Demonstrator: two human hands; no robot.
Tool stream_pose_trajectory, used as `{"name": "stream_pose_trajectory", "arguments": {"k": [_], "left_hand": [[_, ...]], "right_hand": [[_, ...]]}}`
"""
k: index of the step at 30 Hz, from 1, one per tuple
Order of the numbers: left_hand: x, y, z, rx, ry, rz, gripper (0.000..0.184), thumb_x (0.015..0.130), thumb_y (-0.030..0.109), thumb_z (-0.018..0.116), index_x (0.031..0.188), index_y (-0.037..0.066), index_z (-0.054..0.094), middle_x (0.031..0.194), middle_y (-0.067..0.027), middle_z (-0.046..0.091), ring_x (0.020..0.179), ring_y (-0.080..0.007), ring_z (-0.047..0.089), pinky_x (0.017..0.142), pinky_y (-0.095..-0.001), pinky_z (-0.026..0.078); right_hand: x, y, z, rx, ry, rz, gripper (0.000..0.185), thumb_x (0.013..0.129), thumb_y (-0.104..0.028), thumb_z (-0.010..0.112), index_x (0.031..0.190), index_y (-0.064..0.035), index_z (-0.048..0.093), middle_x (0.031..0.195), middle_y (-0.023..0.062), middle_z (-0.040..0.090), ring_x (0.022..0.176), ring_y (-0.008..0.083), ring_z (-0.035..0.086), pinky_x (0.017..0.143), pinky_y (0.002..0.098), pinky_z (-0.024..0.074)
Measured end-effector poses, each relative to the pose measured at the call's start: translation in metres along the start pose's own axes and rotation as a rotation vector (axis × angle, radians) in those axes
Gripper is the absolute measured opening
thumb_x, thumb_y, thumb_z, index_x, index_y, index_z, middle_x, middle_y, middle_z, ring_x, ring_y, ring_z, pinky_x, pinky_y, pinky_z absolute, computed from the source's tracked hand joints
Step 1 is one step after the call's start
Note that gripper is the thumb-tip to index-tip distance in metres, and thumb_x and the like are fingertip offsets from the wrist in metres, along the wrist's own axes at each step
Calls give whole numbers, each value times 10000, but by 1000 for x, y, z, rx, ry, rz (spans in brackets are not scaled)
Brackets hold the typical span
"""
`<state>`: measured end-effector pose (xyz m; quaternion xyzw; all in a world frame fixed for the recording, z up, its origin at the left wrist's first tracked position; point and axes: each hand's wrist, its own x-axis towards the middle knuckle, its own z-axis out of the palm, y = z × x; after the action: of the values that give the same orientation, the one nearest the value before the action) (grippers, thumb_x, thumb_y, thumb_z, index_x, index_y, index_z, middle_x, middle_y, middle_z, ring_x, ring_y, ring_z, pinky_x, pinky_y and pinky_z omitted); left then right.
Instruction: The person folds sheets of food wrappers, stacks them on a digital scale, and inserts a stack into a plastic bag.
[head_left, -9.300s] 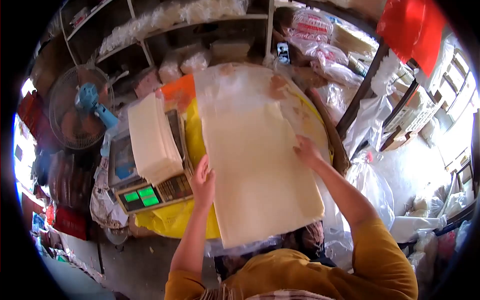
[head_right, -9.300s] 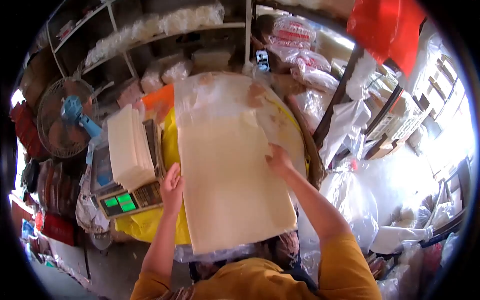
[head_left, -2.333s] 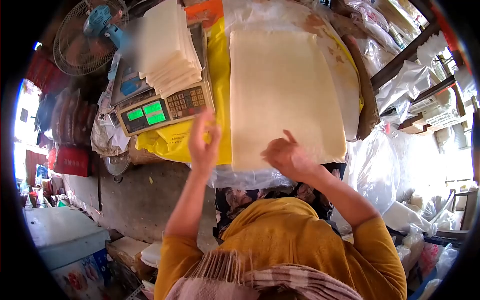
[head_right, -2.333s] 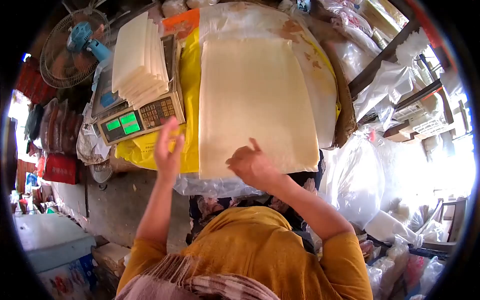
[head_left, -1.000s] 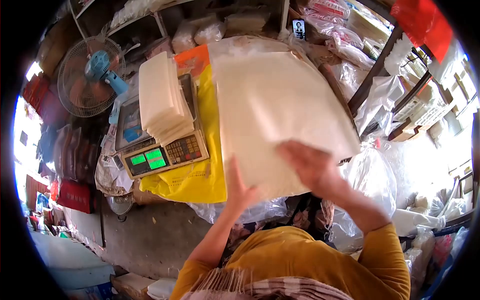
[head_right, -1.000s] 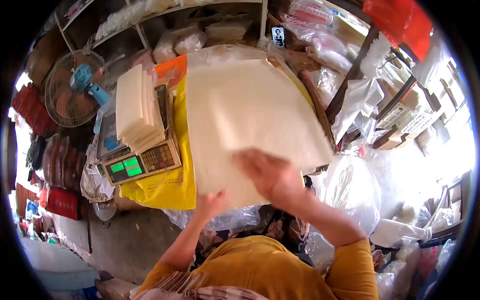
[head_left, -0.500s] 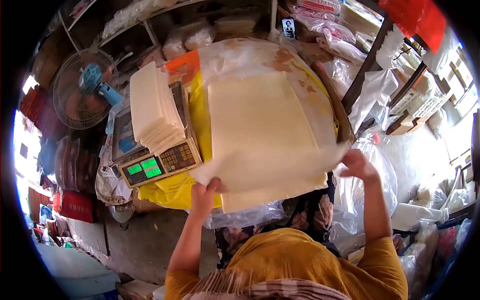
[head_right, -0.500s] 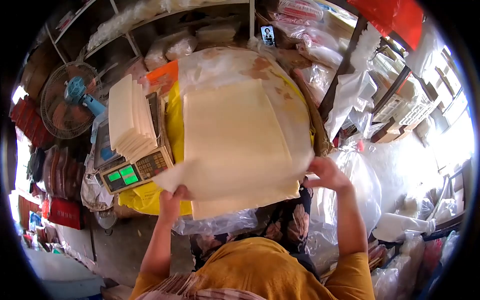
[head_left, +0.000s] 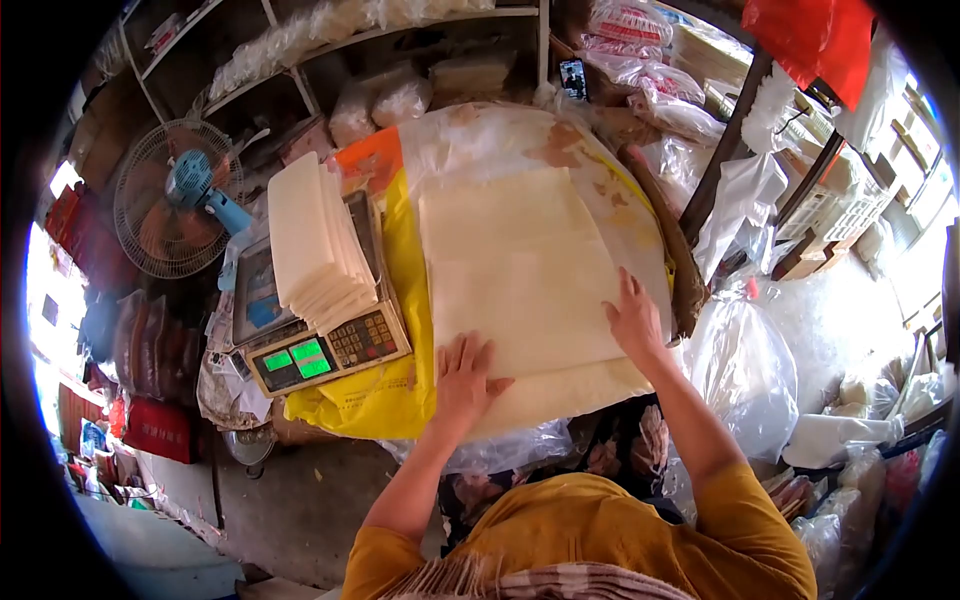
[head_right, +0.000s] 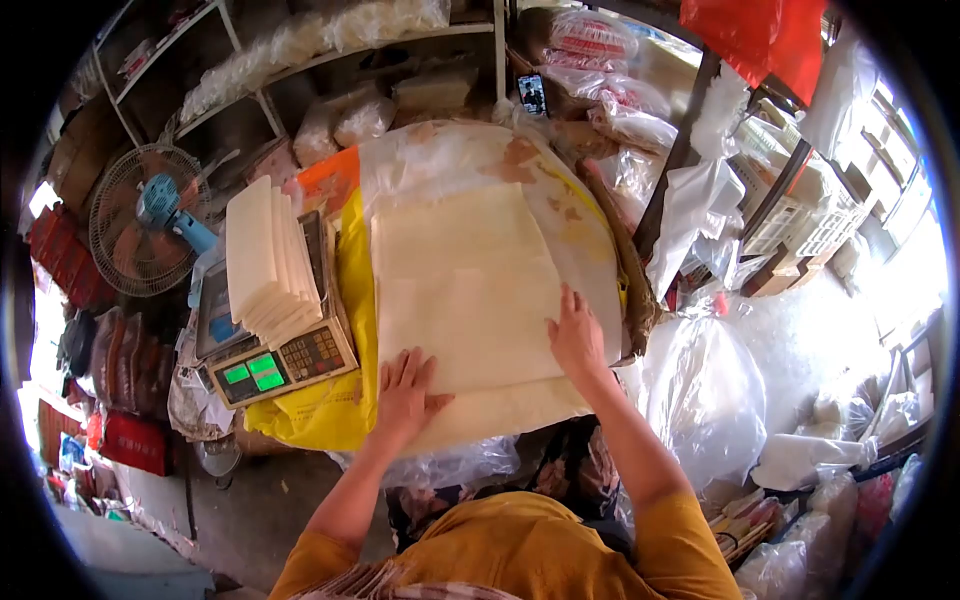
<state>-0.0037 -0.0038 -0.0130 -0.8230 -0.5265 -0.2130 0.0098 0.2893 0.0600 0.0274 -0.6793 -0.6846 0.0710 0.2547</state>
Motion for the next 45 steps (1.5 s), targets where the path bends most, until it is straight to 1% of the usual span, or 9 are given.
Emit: {"name": "stream_pose_trajectory", "arguments": {"k": [5,13,21,27,28,31,34,38,45], "left_hand": [[2,2,-4,-5,8,37,534,780,298,648,1232,47,517,1331,-192,418,1256,-394,369,1040,-528,289],[13,-9,-68,-87,-374,-193,348,712,92,631,1048,38,561,1063,-169,613,1042,-309,573,885,-389,451],[2,-23,-52,-865,605,-411,842,755,73,732,1427,62,225,1417,-149,334,1305,-293,359,1084,-384,272],[-40,-47,-8,-504,330,-38,624,771,128,721,1325,30,450,1270,-169,537,1226,-283,454,1058,-433,290],[-33,-52,-27,-420,169,260,425,764,138,720,1148,10,589,984,-132,674,1108,-243,553,995,-443,353],[-28,-29,-30,-885,-57,-506,356,753,127,716,1075,16,614,818,-73,695,1013,-222,602,978,-460,361],[-2,-12,-31,-498,77,-502,561,758,211,733,1247,51,509,1223,-173,538,1199,-321,453,1031,-486,291],[7,3,-17,-9,-134,-81,766,740,306,733,1371,70,368,1415,-195,326,1282,-395,324,1062,-483,266],[11,-24,-14,-35,-138,85,595,672,270,738,1191,66,529,1230,-157,515,1152,-339,475,975,-446,387]], "right_hand": [[-43,-10,28,-247,-119,-362,531,893,-259,528,1373,-86,380,1439,180,316,1359,340,256,1075,539,234],[-53,-91,-13,62,-294,-488,521,883,-198,532,1364,-79,373,1376,194,401,1313,343,349,1039,579,279],[-29,-120,-54,228,88,-986,444,690,21,590,1124,-71,585,1096,84,623,1047,263,583,928,416,427],[-69,-17,-12,486,-341,-617,402,673,15,595,1067,-60,627,1121,100,620,1049,264,578,913,358,448],[-71,-7,-9,613,-435,-528,408,670,9,603,1070,-64,630,1117,104,622,1036,270,583,901,347,456],[-53,1,-5,482,-490,154,324,777,-188,653,1058,-29,622,867,158,661,857,322,638,724,352,491],[-40,-15,-6,304,-382,161,389,818,-286,646,1093,-16,593,737,161,647,766,351,641,671,405,484],[-29,-15,21,177,-253,-33,607,780,-358,687,1259,-45,484,1064,177,603,1003,349,570,822,409,458],[-24,-32,-10,-107,-352,-564,886,694,-422,759,1389,-67,339,1415,166,371,1354,356,266,1115,412,235]]}}
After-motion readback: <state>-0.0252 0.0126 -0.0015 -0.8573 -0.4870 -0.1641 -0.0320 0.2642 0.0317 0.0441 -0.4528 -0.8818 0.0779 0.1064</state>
